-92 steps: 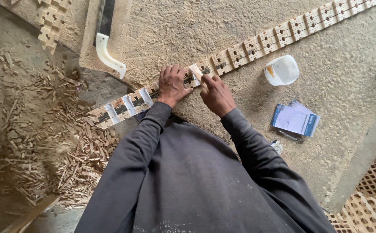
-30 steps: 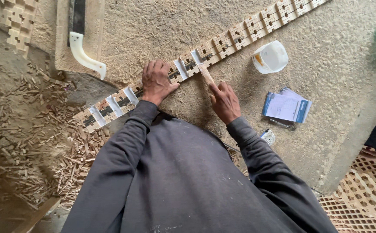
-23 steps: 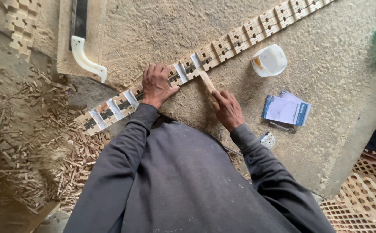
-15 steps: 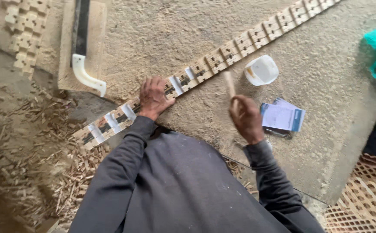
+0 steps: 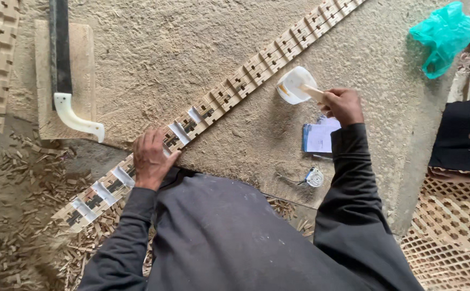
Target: The person applies white glue to the joints of a long wooden lattice using a small brush. They repeatedly dip the brush into a small white container and spread the glue along the interlocking sections of the lattice.
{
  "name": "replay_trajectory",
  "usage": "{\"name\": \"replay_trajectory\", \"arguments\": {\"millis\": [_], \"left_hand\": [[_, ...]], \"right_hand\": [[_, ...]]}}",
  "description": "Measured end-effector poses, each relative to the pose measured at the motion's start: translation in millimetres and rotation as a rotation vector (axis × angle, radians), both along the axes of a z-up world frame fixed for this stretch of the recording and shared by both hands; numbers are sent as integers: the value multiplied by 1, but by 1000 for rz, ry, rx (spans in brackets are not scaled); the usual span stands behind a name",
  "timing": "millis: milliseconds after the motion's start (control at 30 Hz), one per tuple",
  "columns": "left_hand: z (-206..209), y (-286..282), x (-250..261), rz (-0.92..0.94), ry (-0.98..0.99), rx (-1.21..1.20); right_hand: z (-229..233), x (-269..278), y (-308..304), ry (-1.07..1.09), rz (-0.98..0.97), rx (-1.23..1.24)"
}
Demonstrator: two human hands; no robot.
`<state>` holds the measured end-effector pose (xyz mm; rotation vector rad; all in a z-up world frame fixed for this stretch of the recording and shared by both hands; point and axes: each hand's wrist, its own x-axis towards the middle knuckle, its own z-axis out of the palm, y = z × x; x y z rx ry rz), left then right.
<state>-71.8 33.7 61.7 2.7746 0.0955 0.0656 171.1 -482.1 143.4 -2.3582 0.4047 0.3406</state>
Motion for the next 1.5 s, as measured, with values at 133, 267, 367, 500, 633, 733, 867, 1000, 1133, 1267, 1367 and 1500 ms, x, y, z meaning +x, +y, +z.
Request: {"name": "replay_trajectory", "arguments": {"millis": [133,267,367,500,633,733,867,1000,1133,1267,1367,1500], "left_hand": [[-6,-1,-3,13,-39,9],[-8,-4,-5,28,-62,-8],[25,-11,-3,40,-50,-36],[24,-17,0,51,-84,-39],[58,-27,8,62,-88,-140],[75,-28,15,110,-83,-327],[92,-24,21,147,-265,-357],[88,-22,29,139,-254,-325],[65,-32,30,110,-11,-206],[43,-46,31,47,90,-49],[31,-53,37,44,95,18],[3,-58,46,70,40,22]], "right_hand": [[-5,0,23,-22,-21,121],[-13,-2,31,-83,-58,282],[-10,-6,36,-137,-66,382],[-4,-14,44,-152,-87,465],[-20,-20,40,-199,-82,495],[-23,-28,46,-216,-106,567],[-30,-40,37,-215,-156,624],[-11,-65,39,-298,-173,705],[20,-101,77,-264,-127,769],[21,-128,122,-32,-52,930],[20,-146,166,67,36,940],[-6,-162,208,21,227,812]]}}
